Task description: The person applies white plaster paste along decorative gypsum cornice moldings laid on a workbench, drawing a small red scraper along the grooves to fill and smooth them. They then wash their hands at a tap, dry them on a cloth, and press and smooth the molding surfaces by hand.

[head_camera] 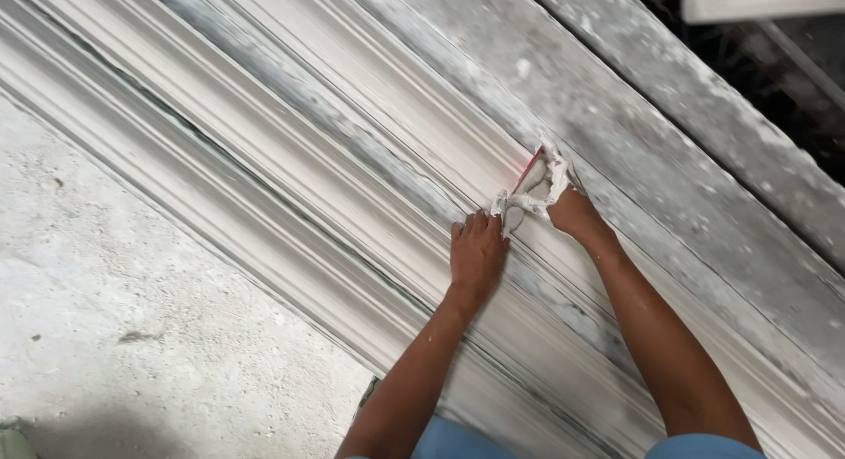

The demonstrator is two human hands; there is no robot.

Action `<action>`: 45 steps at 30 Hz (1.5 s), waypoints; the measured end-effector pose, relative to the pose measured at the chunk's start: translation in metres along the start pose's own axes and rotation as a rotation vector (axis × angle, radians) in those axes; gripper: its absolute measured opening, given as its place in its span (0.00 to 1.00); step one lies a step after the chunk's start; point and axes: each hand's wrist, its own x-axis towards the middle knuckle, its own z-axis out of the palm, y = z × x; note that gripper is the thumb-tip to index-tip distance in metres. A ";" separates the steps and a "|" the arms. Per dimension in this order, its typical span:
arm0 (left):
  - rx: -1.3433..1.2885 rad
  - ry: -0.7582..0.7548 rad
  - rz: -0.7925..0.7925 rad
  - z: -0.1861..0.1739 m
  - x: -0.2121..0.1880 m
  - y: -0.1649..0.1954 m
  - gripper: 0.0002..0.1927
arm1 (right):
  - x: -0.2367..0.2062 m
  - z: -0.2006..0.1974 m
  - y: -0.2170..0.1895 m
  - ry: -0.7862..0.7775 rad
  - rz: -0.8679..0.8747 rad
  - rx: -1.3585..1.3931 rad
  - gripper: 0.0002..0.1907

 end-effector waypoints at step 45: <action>0.022 -0.207 0.390 0.572 -0.470 0.613 0.19 | -0.724 -0.161 0.707 0.357 0.336 0.469 0.32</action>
